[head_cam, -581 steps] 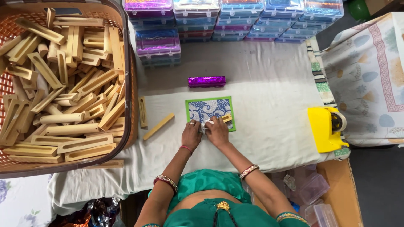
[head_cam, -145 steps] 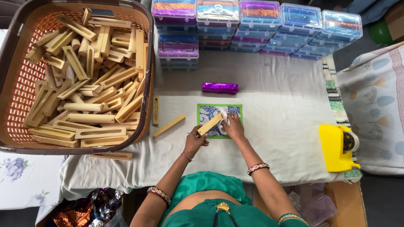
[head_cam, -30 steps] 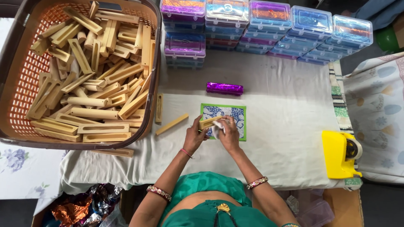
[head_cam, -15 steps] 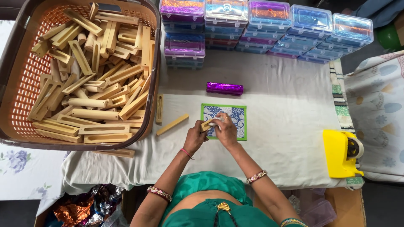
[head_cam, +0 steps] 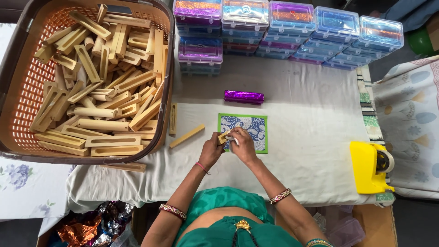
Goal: Wraps wooden blocks in foil and packs them into a basket.
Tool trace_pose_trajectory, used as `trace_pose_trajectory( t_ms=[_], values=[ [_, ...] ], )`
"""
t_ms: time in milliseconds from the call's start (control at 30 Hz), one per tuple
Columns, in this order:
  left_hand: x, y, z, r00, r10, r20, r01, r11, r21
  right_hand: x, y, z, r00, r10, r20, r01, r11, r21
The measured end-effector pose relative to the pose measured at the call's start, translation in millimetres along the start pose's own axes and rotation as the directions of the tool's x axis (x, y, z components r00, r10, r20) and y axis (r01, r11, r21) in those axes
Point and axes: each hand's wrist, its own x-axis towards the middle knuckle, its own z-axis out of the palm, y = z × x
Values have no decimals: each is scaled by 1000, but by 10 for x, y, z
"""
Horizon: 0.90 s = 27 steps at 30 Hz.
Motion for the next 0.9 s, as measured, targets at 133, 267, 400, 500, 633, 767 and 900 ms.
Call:
trace_pose_trajectory(
  t_ms=[133, 267, 400, 500, 633, 767, 900],
  values=[
    [-14, 39, 20, 1000, -20, -5, 20, 1000, 8, 63, -29, -133, 996, 90, 20, -90, 996, -20],
    [-7, 91, -18, 998, -55, -11, 55, 998, 6, 64, 39, -99, 976, 218, 3, -218, 976, -6],
    [36, -68, 11, 998, -62, -32, 62, 998, 15, 19, -407, -210, 995, 78, -66, -66, 983, 171],
    [154, -833, 224, 966, 229, -123, -214, 969, 128, -9, -993, -455, 988, -142, -55, 145, 988, 58],
    [8, -430, 40, 991, -88, -99, 102, 984, 146, -85, -689, -247, 981, -192, 26, 194, 977, -84],
    [-59, -486, 26, 981, -166, -102, 170, 985, 41, 21, -226, -106, 992, 40, 121, -4, 960, -280],
    [-75, -391, 13, 984, 48, -171, -9, 975, 221, 113, 172, -51, 952, 281, 119, -219, 900, -377]
  ],
)
